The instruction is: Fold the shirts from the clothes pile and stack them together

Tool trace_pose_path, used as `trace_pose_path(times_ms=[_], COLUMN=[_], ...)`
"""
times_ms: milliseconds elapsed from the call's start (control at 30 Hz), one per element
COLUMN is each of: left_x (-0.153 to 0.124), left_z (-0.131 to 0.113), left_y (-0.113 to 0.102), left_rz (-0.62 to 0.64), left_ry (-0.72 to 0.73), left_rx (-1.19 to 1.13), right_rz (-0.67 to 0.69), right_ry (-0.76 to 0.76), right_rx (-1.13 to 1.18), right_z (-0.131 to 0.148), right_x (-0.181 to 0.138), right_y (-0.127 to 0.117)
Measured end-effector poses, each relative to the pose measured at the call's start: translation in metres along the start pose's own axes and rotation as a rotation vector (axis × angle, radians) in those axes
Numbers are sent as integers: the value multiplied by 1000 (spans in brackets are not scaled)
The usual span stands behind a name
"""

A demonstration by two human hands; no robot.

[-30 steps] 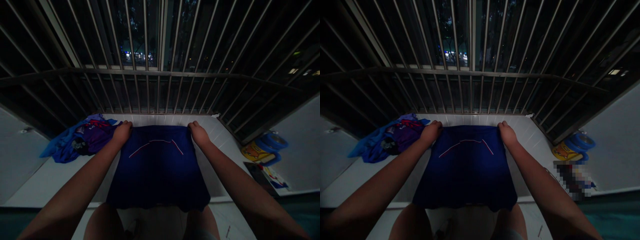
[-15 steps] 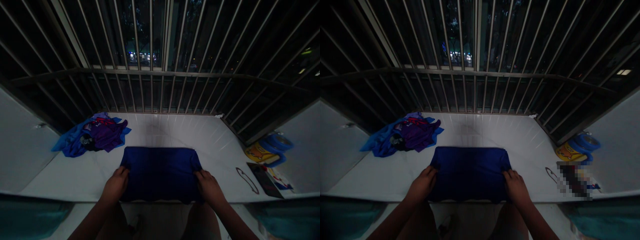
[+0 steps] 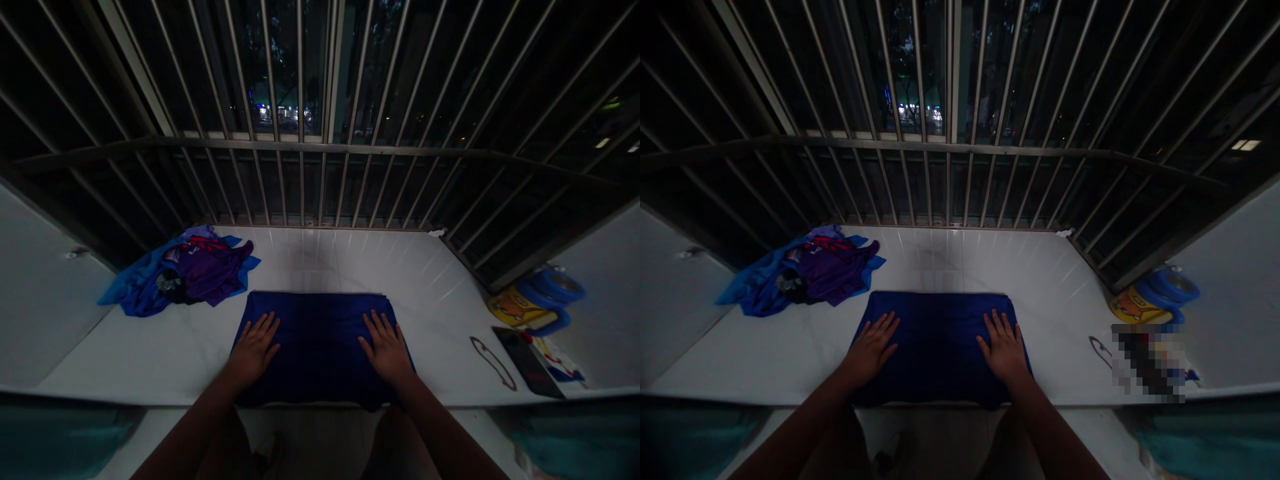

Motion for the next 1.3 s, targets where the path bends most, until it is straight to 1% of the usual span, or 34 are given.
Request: trace_pose_path(times_ms=[67, 200, 300, 400, 467, 533, 600, 667, 733, 800, 867, 933, 1033, 1133, 1233, 1300], left_x=[15, 53, 78, 94, 98, 99, 98, 97, 95, 94, 94, 93, 92, 92, 95, 96], left_z=[4, 15, 22, 26, 27, 29, 31, 32, 32, 31, 30, 29, 28, 28, 33, 41], left_y=[-2, -8, -11, -13, -12, -10, -8, -6, -6, -6, -7, -7, -5, -2, 1, 1], left_rz=[-7, -16, -3, 28, 39, 36, 35, 34, 26, 10, -4, -12, -28, -68, -126, -195], left_ry=[-3, -15, -23, -42, -50, -55, -63, -64, -55, -49, -53, -57, -52, -58, -72, -111], left_rx=[-11, -44, -61, -78, -84, -96, -120, -141, -139, -122, -110, -110, -118, -133, -188, -245], right_rz=[33, 68, 82, 77, 60, 9, -67, -117, -102, -52, -15, 0, -7, -35, -66, -63], right_ry=[10, -4, -9, -12, -17, 4, 79, 202, 319, 395, 424, 426, 423, 399, 288, 194], right_rx=[-11, -11, 3, 30, 82, 177, 258, 285, 282, 281, 287, 300, 298, 255, 212, 187], right_z=[1, 1, 0, -2, -4, -9, -18, -27, -35, -38, -39, -39, -42, -45, -43, -40], right_x=[16, 57, 85, 102, 109, 116, 128, 148, 174, 200, 222, 236, 240, 232, 221, 212], right_y=[-5, -15, -18, -16, -15, -16, -20, -25, -29, -33, -37, -41, -46, -48, -50, -51])
Point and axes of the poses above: each hand's wrist, its own x-axis towards the middle knuckle, its own y-axis out of the palm, z = x × y, the point moved 1 cm from there along x, towards the middle knuckle, and after that the axes turned 11 degrees about y, right-handed, at the moved point
